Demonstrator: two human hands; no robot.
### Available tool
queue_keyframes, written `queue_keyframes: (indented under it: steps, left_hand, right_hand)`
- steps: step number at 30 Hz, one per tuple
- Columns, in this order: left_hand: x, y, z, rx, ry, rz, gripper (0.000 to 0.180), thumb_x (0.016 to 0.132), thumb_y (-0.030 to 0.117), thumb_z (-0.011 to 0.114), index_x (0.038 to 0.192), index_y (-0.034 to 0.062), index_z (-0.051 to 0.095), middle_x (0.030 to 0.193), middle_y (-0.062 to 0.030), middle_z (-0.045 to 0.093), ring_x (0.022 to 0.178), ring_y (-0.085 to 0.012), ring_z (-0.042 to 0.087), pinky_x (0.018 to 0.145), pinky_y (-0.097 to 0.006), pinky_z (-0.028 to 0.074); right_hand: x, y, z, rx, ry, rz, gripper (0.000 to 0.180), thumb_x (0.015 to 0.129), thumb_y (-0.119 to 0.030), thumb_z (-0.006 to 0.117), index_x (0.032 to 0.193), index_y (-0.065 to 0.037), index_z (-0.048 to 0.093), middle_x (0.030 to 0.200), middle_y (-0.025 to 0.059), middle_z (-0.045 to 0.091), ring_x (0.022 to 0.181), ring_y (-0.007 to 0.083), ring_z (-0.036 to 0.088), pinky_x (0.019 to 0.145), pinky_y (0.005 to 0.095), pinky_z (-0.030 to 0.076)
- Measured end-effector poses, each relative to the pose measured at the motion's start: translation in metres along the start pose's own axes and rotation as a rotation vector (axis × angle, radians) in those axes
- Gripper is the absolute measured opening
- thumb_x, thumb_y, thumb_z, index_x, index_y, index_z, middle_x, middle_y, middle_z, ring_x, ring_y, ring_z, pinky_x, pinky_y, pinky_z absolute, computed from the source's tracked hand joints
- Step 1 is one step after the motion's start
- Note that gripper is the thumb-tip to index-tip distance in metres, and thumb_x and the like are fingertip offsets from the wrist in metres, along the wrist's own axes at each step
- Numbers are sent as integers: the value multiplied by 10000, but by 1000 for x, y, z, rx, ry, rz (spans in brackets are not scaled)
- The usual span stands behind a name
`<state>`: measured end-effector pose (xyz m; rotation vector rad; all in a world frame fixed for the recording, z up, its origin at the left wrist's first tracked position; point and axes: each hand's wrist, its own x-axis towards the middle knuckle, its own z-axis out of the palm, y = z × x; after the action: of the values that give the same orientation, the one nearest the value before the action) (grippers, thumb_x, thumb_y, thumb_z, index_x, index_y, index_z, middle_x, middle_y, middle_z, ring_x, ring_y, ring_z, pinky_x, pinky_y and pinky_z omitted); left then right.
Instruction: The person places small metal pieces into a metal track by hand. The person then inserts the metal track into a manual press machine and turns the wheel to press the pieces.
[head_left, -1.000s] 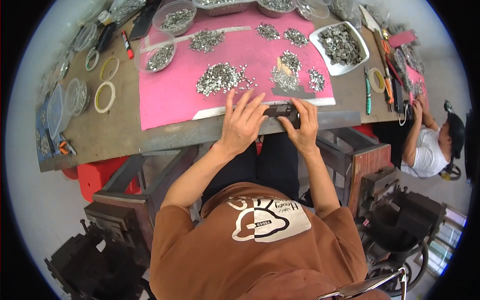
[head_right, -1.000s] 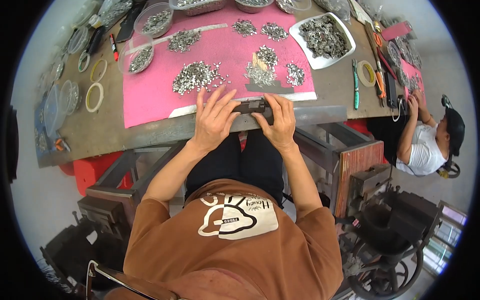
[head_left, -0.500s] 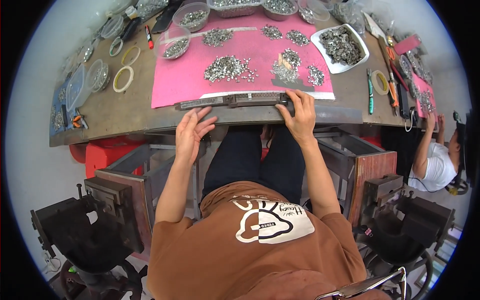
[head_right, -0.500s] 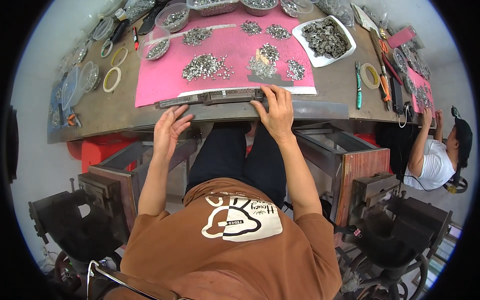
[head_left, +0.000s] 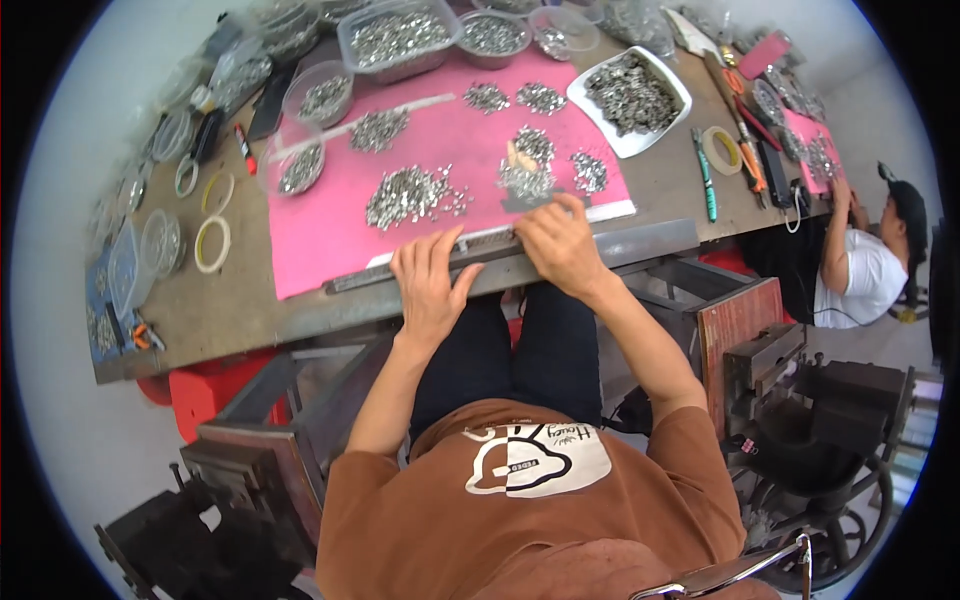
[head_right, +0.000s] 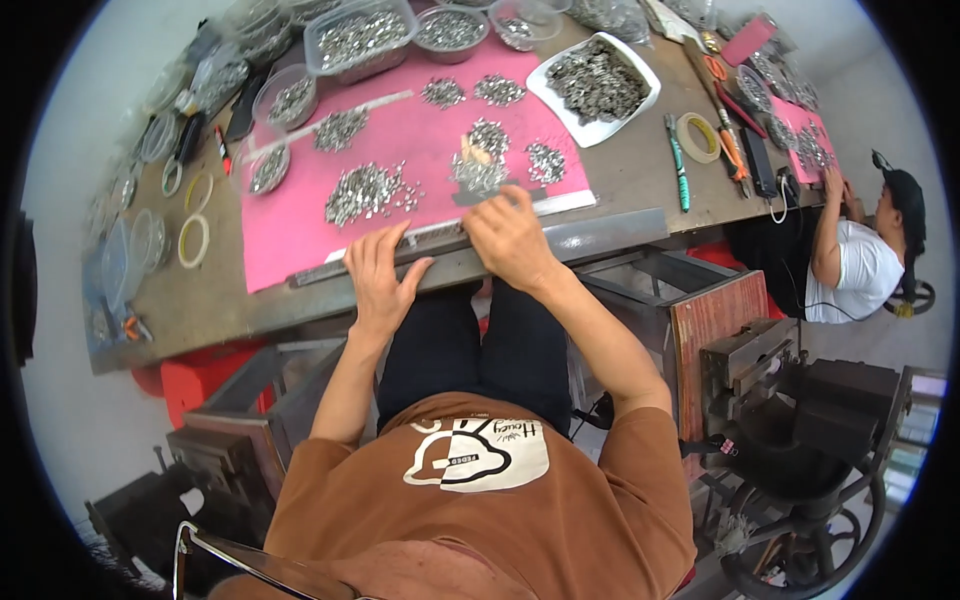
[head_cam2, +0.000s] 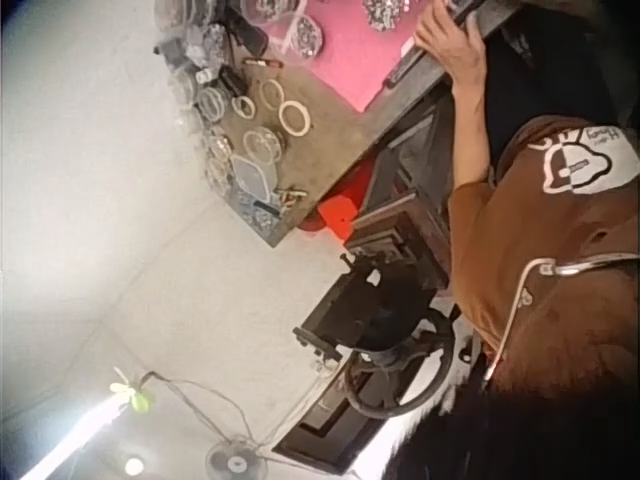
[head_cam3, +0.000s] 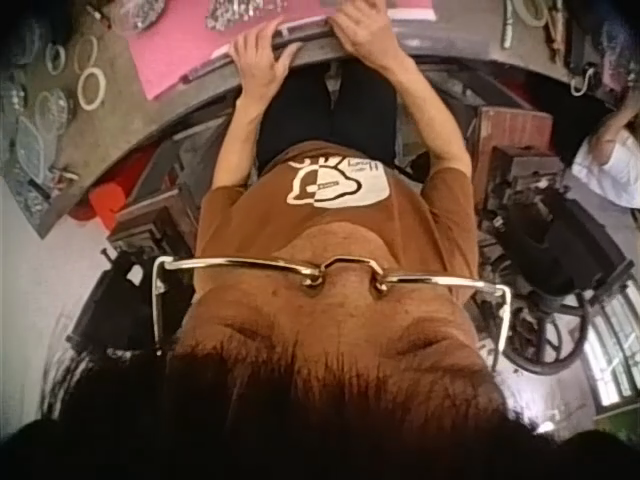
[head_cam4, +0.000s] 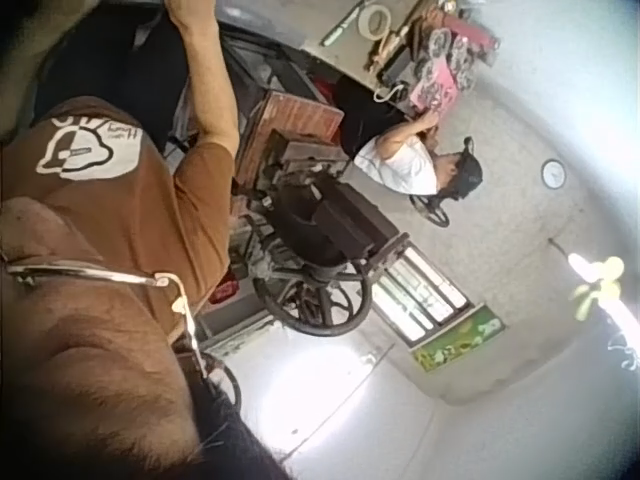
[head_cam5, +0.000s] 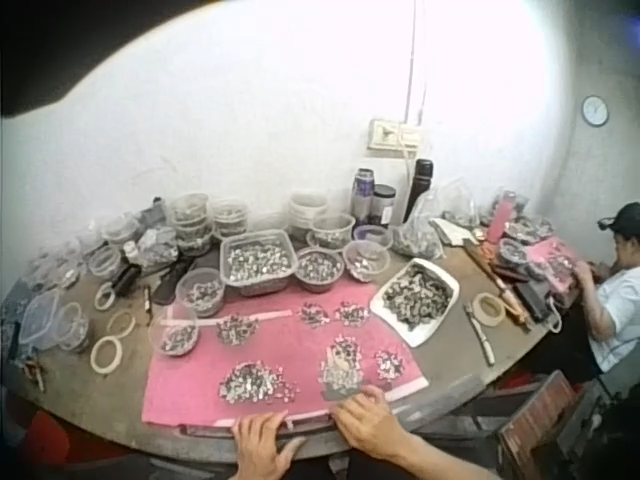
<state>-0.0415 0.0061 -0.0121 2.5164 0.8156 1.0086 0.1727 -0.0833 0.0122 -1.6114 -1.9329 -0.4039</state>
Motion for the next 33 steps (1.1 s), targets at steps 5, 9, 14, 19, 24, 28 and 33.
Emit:
queue_keyframes:
  steps: [5,9,14,19,24,28,33]
  left_hand:
    - [-2,3,5,-38,9,-22,628,808,243,829,1356,69,577,1183,-95,601,1112,-292,538,1020,-458,335]
    - [-1,5,1,23,7,20,508,797,248,835,1255,107,667,1131,-70,595,1082,-270,543,993,-451,343]
    - [3,4,3,13,11,-3,450,790,249,836,1198,117,700,1117,-59,590,1071,-262,544,982,-450,343]
    - [0,3,2,20,20,3,448,790,249,835,1197,117,698,1118,-58,588,1071,-263,544,975,-451,344]
    - [0,4,3,10,19,6,436,798,246,828,1194,119,696,1119,-58,588,1078,-264,543,971,-446,348]
    - [1,4,5,4,20,16,421,805,247,821,1184,116,695,1122,-60,585,1089,-271,539,972,-447,351]
    - [-2,1,3,16,24,8,431,803,254,820,1192,119,693,1125,-64,587,1084,-272,539,974,-447,352]
  right_hand:
    - [12,20,-18,15,24,-141,232,776,-24,717,995,-50,645,927,93,614,879,277,605,911,454,459]
    - [36,101,-48,-333,302,72,257,791,-35,724,1038,-82,670,918,61,649,874,289,619,874,463,435]
    - [22,117,-29,-123,17,346,125,868,-100,699,991,-81,709,939,55,652,946,257,620,873,421,434]
    - [21,90,-2,-32,-27,351,114,843,-117,735,955,-103,728,912,55,629,937,263,597,858,417,426]
    - [25,91,11,-142,-14,353,83,841,-110,725,912,-73,701,913,87,616,920,282,590,846,427,423]
    - [24,97,2,-195,-36,340,60,840,-88,709,869,-55,669,912,110,611,919,297,588,821,444,419]
    - [-2,60,-40,27,-157,433,35,847,-71,707,871,-55,687,857,88,614,873,293,610,808,431,415]
